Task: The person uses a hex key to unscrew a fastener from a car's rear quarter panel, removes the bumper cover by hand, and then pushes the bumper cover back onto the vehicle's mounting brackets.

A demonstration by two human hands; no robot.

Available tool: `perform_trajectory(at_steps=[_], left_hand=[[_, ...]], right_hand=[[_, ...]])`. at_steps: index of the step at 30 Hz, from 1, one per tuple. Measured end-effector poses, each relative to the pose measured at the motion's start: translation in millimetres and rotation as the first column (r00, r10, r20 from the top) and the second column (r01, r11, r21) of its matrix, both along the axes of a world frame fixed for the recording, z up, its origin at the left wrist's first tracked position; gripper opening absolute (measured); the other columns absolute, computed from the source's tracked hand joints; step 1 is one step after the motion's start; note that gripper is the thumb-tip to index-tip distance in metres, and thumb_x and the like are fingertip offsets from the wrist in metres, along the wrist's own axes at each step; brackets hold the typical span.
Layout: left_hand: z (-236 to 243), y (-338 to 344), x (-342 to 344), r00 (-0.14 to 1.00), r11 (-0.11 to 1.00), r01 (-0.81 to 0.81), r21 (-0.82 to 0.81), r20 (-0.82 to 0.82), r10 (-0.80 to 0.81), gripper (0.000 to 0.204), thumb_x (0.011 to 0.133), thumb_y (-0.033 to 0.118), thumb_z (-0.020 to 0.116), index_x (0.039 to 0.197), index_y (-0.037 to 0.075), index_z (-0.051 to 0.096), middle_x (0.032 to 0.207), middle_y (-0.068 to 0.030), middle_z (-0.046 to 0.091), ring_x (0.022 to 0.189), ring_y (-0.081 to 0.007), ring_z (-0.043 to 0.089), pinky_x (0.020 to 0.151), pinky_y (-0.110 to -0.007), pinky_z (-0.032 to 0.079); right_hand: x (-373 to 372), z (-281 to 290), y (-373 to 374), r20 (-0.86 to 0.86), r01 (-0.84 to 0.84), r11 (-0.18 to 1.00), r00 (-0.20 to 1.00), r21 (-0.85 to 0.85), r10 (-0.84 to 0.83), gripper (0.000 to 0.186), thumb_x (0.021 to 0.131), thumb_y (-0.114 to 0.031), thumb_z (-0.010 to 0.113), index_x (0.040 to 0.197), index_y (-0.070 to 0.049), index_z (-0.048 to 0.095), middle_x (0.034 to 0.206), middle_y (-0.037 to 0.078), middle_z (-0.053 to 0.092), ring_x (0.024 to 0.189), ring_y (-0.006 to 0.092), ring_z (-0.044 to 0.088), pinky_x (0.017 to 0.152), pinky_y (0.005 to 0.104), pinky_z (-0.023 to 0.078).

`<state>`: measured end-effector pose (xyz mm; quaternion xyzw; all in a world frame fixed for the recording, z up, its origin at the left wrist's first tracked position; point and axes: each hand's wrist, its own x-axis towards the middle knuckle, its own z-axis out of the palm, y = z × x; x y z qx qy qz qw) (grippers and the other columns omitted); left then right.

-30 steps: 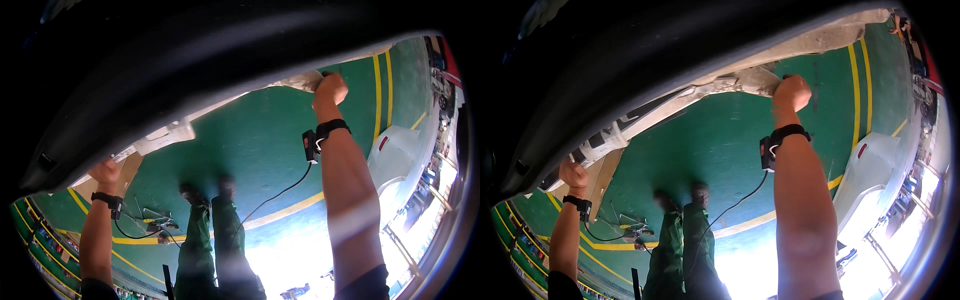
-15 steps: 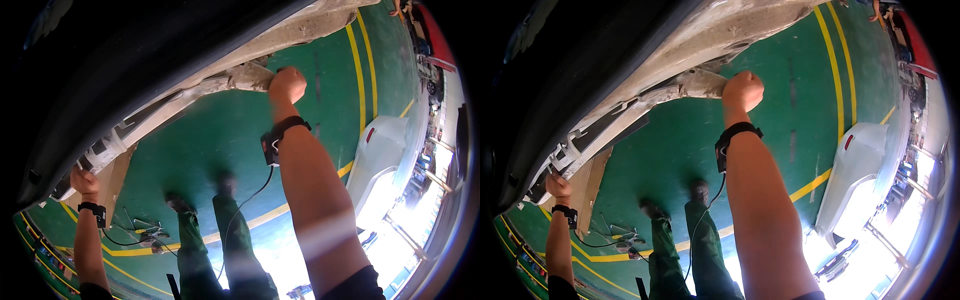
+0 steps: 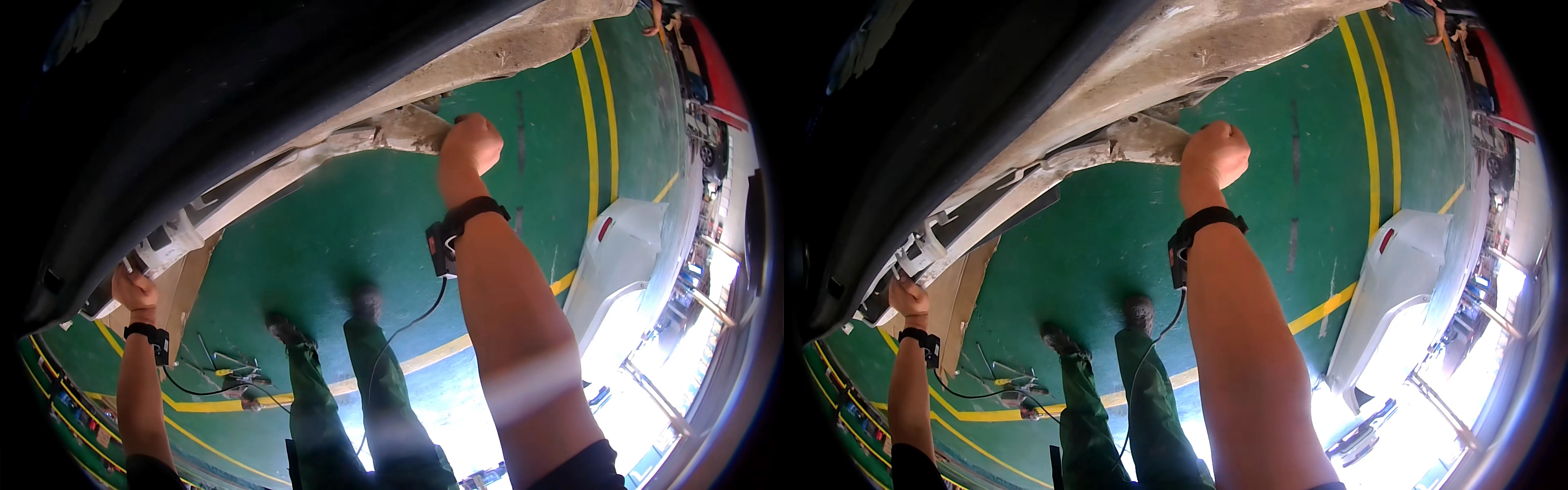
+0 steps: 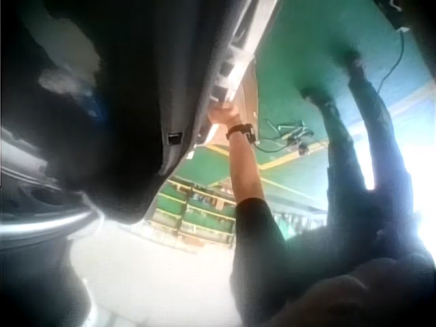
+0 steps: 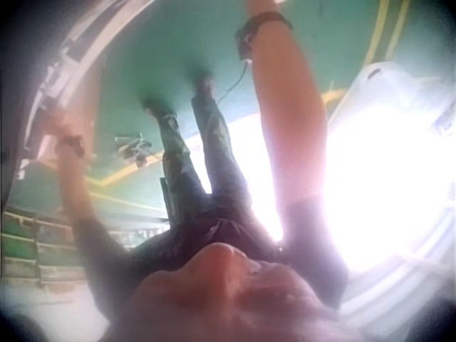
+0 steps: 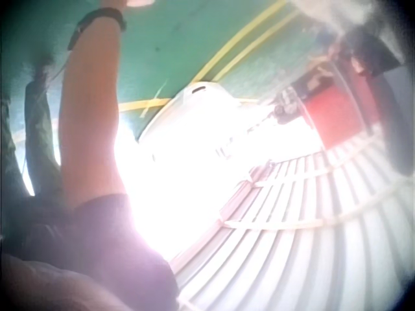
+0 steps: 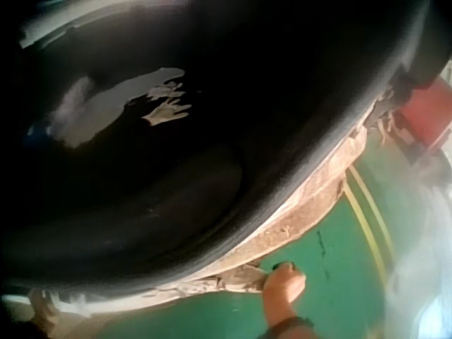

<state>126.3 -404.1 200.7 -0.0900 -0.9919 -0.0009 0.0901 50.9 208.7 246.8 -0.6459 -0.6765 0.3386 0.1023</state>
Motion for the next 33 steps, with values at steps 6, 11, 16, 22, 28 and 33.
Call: perform_trajectory(at_steps=[6, 11, 16, 22, 28, 33], left_hand=[[3.2, 10.0, -2.4, 0.998, 0.999, -0.018, 0.052, -0.066, 0.021, 0.048, 0.095, 0.033, 0.034, 0.097, -0.004, 0.064, 0.088, -0.028, 0.063, 0.082, -0.0495, 0.058, 0.068, -0.053, 0.046], [16.1, 27.9, -8.2, 0.995, 0.998, 0.028, 0.057, -0.097, -0.022, 0.047, 0.095, 0.033, 0.034, 0.095, -0.004, 0.064, 0.09, -0.028, 0.063, 0.081, -0.0502, 0.058, 0.069, -0.053, 0.047], [6.2, 13.4, -3.7, 0.994, 0.999, 0.052, -0.013, -0.091, -0.053, 0.046, 0.095, 0.03, 0.033, 0.095, -0.002, 0.066, 0.093, -0.0266, 0.065, 0.083, -0.0489, 0.059, 0.072, -0.052, 0.049], [12.8, 26.9, -8.8, 0.987, 0.995, 0.09, -0.045, -0.13, -0.095, 0.043, 0.094, 0.029, 0.035, 0.092, -0.001, 0.066, 0.093, -0.0247, 0.066, 0.084, -0.0472, 0.061, 0.072, -0.051, 0.051], [16.6, 27.6, -6.6, 0.985, 0.996, 0.085, -0.003, -0.148, -0.085, 0.039, 0.093, 0.027, 0.037, 0.091, 0.001, 0.066, 0.086, -0.0208, 0.065, 0.079, -0.0445, 0.061, 0.068, -0.05, 0.05], [19.9, 33.4, -9.7, 0.993, 0.998, 0.069, 0.011, -0.094, -0.068, 0.042, 0.093, 0.028, 0.034, 0.088, 0.003, 0.068, 0.083, -0.0199, 0.065, 0.074, -0.044, 0.06, 0.065, -0.05, 0.049]], right_hand=[[0.2, 1.0, -3.4, -0.028, 0.003, 1.0, 1.0, 0.017, -0.003, 0.024, 0.074, -0.021, 0.054, 0.076, -0.006, 0.073, 0.086, 0.016, 0.07, 0.076, 0.0326, 0.066, 0.07, 0.0414, 0.051], [1.4, -3.7, -0.9, -0.041, 0.004, 0.999, 0.999, 0.04, -0.003, 0.024, 0.074, -0.02, 0.056, 0.077, -0.006, 0.075, 0.086, 0.016, 0.071, 0.076, 0.0319, 0.066, 0.07, 0.0406, 0.052], [1.6, -5.0, -2.0, -0.057, 0.008, 0.998, 0.998, 0.06, -0.004, 0.027, 0.075, -0.021, 0.051, 0.074, -0.007, 0.074, 0.082, 0.014, 0.07, 0.07, 0.0312, 0.065, 0.064, 0.0408, 0.05], [3.6, -8.1, 2.1, -0.004, -0.075, 0.995, 0.997, 0.061, 0.076, 0.026, 0.083, -0.016, 0.052, 0.085, -0.007, 0.077, 0.096, 0.013, 0.072, 0.087, 0.0281, 0.068, 0.075, 0.0376, 0.053], [-1.0, -0.5, -5.5, 0.111, -0.116, 0.992, 0.988, 0.042, 0.111, 0.032, 0.089, -0.012, 0.046, 0.092, -0.01, 0.077, 0.1, 0.011, 0.072, 0.089, 0.0256, 0.068, 0.074, 0.0344, 0.054], [6.9, -24.1, 12.7, 0.047, -0.125, 0.983, 0.992, 0.134, 0.12, 0.03, 0.077, -0.02, 0.049, 0.077, -0.007, 0.076, 0.086, 0.014, 0.071, 0.074, 0.0306, 0.066, 0.067, 0.0405, 0.053]])
